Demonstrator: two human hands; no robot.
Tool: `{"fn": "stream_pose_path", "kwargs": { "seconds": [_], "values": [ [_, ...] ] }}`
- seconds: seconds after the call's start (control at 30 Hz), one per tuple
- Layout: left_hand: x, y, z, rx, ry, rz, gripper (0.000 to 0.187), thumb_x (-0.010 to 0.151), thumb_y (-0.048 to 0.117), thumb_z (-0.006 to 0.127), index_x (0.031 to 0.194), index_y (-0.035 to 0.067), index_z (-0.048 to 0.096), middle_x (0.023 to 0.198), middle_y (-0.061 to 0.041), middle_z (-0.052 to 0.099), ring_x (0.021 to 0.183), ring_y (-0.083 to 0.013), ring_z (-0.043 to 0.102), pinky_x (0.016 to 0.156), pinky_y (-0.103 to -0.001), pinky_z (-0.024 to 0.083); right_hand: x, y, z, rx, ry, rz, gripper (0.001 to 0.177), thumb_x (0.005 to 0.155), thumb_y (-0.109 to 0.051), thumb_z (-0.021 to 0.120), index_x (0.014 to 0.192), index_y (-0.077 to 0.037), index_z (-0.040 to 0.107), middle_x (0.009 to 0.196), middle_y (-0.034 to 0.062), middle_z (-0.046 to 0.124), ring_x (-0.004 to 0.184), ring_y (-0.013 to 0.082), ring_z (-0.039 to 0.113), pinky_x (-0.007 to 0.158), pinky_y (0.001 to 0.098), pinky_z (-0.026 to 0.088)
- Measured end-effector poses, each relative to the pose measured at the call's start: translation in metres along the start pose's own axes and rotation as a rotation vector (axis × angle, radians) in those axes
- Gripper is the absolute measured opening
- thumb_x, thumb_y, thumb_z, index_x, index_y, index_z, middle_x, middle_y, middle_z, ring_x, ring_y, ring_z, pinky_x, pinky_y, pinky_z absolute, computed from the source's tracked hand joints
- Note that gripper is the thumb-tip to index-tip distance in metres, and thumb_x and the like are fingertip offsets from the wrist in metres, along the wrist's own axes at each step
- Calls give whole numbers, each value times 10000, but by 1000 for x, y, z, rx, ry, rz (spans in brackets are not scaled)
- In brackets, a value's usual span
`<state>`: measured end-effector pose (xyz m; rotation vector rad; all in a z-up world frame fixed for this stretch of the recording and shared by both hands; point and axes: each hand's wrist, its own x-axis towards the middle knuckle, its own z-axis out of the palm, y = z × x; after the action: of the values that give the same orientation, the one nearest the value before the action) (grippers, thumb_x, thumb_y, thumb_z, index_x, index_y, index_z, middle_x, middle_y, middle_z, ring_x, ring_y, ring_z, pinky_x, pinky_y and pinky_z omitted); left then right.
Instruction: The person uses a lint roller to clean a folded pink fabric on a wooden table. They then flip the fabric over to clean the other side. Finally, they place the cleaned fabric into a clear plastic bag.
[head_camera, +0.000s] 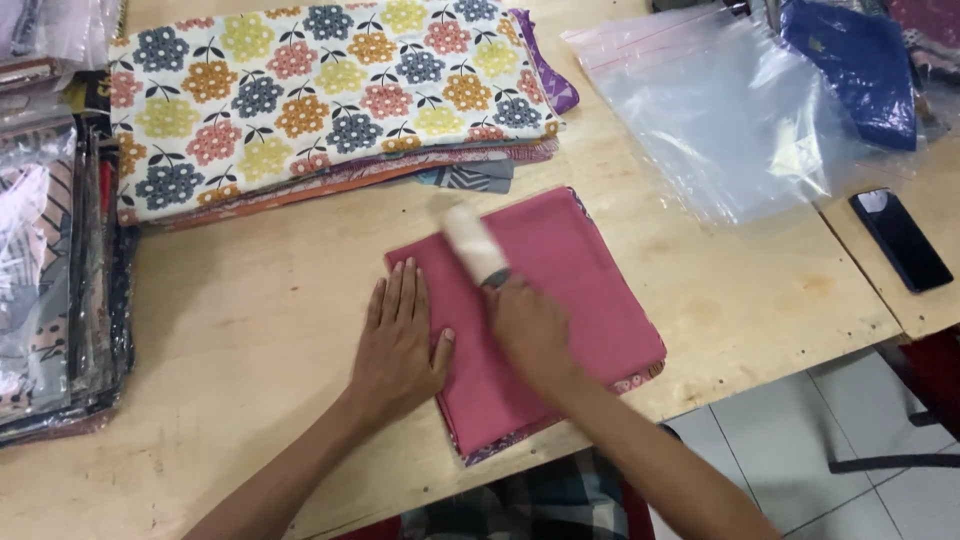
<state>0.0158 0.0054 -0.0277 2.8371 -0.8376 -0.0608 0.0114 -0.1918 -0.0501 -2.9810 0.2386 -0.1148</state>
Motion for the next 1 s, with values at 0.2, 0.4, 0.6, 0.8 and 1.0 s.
{"fn": "stream_pose_path", "kwargs": {
  "seconds": [0.2,0.4,0.6,0.8,1.0],
  "values": [
    [-1,4,-9,-36,-2,-7,814,998,459,335,1583,-90,195,1669,-287,180,1567,-407,133,1274,-527,12,36,60,-20,-115,33,167,523,1053,-469,449,930,-5,657,717,200,717,738,456,755,692,594,599],
    [-1,3,-4,-47,19,-6,836,969,453,389,1581,-88,212,1672,-278,191,1572,-399,133,1279,-511,29,50,87,-32,-46,56,276,490,1067,-424,437,975,2,662,800,236,726,788,490,746,698,600,586],
    [0,3,-13,-220,77,-37,802,976,382,421,1584,-97,212,1666,-297,201,1562,-419,156,1275,-526,40,10,32,-39,0,17,194,514,1057,-438,427,976,12,659,783,259,715,769,493,743,660,605,590],
    [-4,11,-20,-182,152,-18,789,967,341,452,1569,-120,235,1634,-328,248,1545,-445,194,1271,-530,72,-43,-9,-28,11,-193,16,563,1042,-541,370,985,-35,611,765,217,715,726,470,747,620,586,591],
    [-4,4,1,-16,65,57,821,963,440,425,1582,-67,240,1660,-269,231,1565,-390,168,1276,-504,75,-57,-23,-35,-72,-101,-85,436,1062,-449,442,905,-71,592,657,125,670,634,389,744,556,493,610]
  ]
}}
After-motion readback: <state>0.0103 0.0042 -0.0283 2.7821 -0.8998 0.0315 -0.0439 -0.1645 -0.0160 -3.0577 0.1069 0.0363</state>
